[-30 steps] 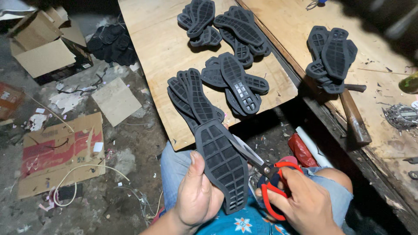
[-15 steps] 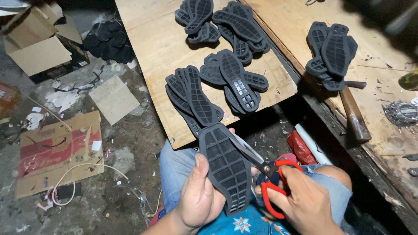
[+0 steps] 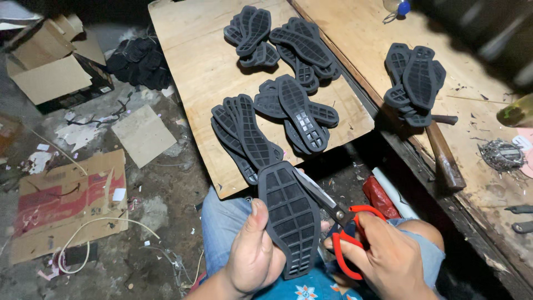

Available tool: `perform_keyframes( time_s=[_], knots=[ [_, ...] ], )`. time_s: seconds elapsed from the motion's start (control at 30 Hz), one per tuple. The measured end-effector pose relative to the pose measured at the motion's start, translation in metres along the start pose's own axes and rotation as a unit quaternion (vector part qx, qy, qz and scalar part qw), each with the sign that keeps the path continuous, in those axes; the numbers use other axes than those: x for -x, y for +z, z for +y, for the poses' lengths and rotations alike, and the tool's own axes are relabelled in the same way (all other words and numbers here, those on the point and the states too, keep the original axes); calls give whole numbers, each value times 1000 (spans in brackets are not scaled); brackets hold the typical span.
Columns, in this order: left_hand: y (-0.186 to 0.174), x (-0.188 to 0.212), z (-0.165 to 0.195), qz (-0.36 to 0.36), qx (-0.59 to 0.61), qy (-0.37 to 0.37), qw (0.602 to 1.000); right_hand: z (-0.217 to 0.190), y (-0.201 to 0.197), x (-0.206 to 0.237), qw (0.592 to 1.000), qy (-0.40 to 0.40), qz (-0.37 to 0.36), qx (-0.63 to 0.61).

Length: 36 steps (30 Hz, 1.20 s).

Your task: The person sits at a workbench holding black rubber shoe soles and trims the edges with red-handled scissors, rotating each sole to cut around its outline, then sets the trimmed sole on the bench with the finished pile and picks up the next one.

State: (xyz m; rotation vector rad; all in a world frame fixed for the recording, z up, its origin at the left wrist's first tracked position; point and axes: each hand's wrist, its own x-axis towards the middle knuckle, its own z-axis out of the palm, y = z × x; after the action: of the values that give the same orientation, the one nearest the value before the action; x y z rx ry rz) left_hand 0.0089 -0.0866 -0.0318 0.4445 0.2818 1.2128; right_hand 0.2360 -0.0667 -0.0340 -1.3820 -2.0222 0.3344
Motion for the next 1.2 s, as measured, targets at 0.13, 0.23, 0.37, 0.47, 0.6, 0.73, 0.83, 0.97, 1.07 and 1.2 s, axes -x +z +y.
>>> perform_keyframes(
  time_s=[0.13,0.23,0.37,0.47,0.6,0.73,0.83,0.97,1.07,1.2],
  knots=[
    [1,-1,2,3,-25,-4,1000,-2,-1,-3,1000,-15,11,13],
    [5,-3,2,15,-27,-14,999,-2,-3,-4,1000,-14,18,9],
    [9,-4,3,8,-41,0,999,2,-5,-5,1000,-11,3,20],
    [8,-5,6,12,-39,-15,999,1,-7,-5,1000,-10,6,15],
    [6,-3,9,-1,-51,-46,998,-1,-11,-6,1000,6,1,18],
    [7,-4,12,13,-54,-51,997,0,-16,-5,999,25,-18,9],
    [11,-6,18,8,-57,-49,997,4,-19,-4,1000,3,-9,-3],
    [20,-10,30,64,-185,-32,980,12,-24,-3,1000,-18,-13,9],
    [27,-10,38,94,-274,-6,957,15,-29,-4,998,34,-47,29],
    [33,-9,45,108,-332,1,937,12,-39,-8,997,-46,-13,54]
  ],
)
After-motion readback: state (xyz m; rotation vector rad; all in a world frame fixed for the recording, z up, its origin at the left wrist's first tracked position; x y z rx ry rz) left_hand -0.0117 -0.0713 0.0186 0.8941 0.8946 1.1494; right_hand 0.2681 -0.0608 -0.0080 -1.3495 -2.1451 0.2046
